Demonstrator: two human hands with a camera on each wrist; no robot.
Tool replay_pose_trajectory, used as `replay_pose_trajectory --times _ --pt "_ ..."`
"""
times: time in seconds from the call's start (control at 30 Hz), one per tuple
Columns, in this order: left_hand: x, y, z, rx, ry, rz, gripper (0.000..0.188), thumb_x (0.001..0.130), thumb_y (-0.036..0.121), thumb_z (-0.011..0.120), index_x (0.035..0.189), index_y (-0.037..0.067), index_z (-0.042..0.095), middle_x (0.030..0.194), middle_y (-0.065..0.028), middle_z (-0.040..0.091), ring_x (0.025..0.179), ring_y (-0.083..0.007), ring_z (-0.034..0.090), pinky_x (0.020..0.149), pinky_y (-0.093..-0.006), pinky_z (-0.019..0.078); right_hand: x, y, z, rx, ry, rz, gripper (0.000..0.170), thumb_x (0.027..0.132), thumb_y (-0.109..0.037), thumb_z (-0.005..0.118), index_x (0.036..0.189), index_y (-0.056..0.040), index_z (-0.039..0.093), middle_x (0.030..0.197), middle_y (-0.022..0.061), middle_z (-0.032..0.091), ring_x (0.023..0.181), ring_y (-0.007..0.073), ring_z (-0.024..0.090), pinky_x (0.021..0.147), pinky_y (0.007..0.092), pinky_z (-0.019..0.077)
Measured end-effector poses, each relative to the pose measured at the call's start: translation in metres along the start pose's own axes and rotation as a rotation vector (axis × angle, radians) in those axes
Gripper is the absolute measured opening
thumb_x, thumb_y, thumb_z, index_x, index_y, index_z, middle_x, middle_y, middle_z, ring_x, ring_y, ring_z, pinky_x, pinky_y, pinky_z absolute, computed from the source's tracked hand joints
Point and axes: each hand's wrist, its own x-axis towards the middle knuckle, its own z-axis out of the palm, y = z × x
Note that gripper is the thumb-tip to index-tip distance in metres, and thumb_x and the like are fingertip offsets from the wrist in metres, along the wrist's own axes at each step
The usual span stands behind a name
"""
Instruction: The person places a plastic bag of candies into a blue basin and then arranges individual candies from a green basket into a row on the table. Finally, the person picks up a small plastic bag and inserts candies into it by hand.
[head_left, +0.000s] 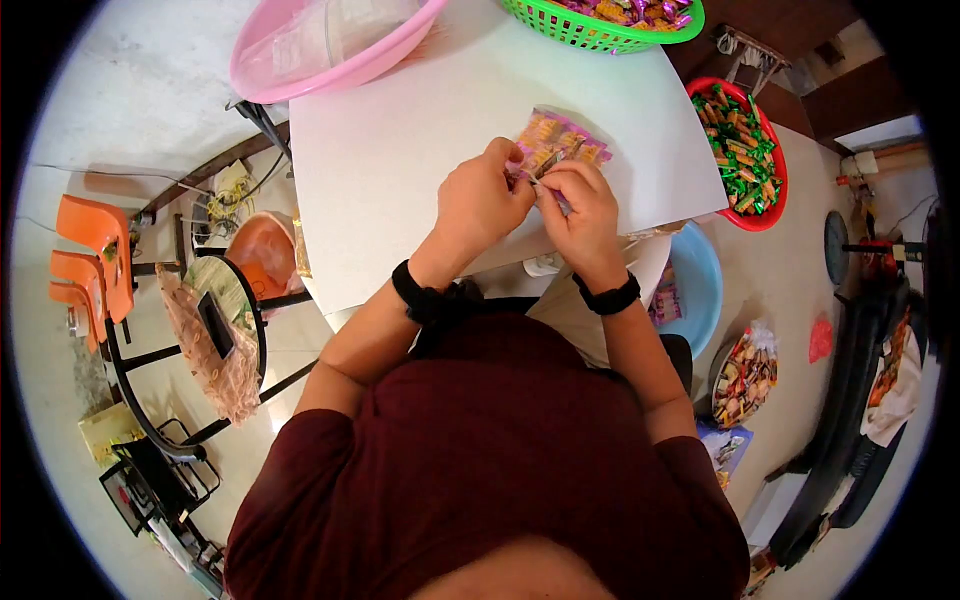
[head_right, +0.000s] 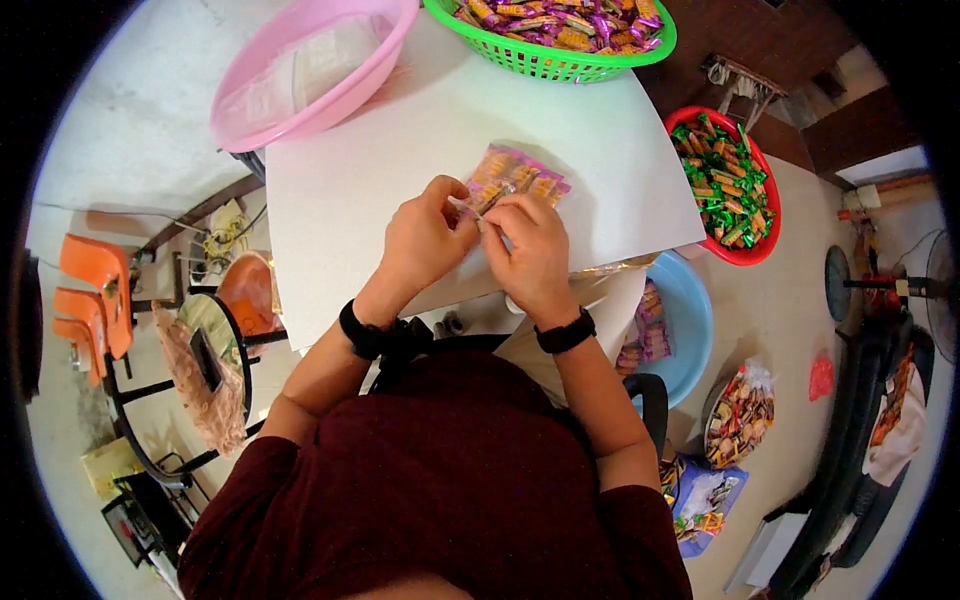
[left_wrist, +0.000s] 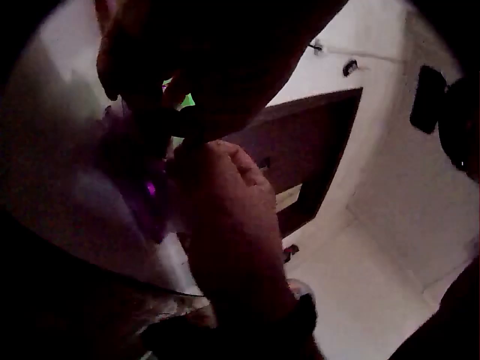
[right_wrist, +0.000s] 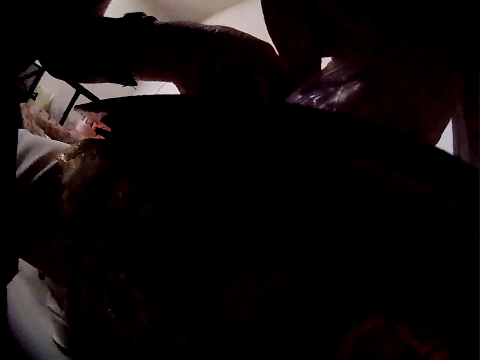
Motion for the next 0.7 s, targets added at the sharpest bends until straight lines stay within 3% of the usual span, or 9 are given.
replay_pose_trajectory --times 0.1,0.2,0.47,0.6,0.7 --pt "-0.004 -0.002 0.009 0.27 0.146 0.185 0.021 0.078 0.016 0.062 0.097 0.007 0.06 0.08 -0.0136 0.066 0.065 -0.0319 0.064 0.057 -0.0397 0.0512 0.0 0.003 0.002 -0.006 -0.01 -0.003 0.007 0.077 -0.004 0.068 0.08 -0.0028 0.063 0.088 0.0102 0.064 0.083 0.0308 0.061 0.074 0.039 0.0481" --pt "-0.005 0.002 0.011 0.347 0.142 0.189 0.017 0.077 0.016 0.064 0.092 0.009 0.059 0.078 -0.0115 0.065 0.065 -0.0315 0.064 0.056 -0.0413 0.0512 0.001 0.003 0.0 -0.028 -0.019 -0.025 0.006 0.078 -0.005 0.067 0.081 -0.0028 0.062 0.089 0.0106 0.064 0.084 0.0314 0.061 0.075 0.0398 0.048" --pt "0.004 0.003 0.017 0.378 0.167 0.299 0.015 0.077 0.015 0.064 0.087 0.009 0.055 0.074 -0.0118 0.062 0.058 -0.032 0.062 0.048 -0.0427 0.0492 0.005 0.006 -0.008 -0.04 -0.088 -0.029 0.005 0.08 -0.004 0.061 0.083 -0.003 0.057 0.083 0.0115 0.063 0.084 0.0332 0.059 0.074 0.0418 0.0465" --pt "0.009 0.005 0.021 0.402 0.168 0.326 0.016 0.076 0.015 0.065 0.084 0.009 0.053 0.074 -0.0124 0.061 0.056 -0.0321 0.062 0.046 -0.042 0.0489 0.005 0.006 -0.009 -0.055 -0.119 0.007 0.006 0.08 -0.003 0.059 0.084 -0.0018 0.056 0.091 0.0136 0.062 0.086 0.035 0.059 0.075 0.0424 0.0471" --pt "0.009 -0.002 0.016 0.258 0.129 0.399 0.022 0.076 0.013 0.066 0.094 0.008 0.057 0.081 -0.0133 0.061 0.065 -0.0324 0.064 0.052 -0.0415 0.0511 0.008 0.004 -0.006 -0.016 -0.054 0.002 0.005 0.082 -0.003 0.059 0.085 -0.0005 0.055 0.099 0.0161 0.061 0.087 0.0364 0.059 0.076 0.0429 0.048"
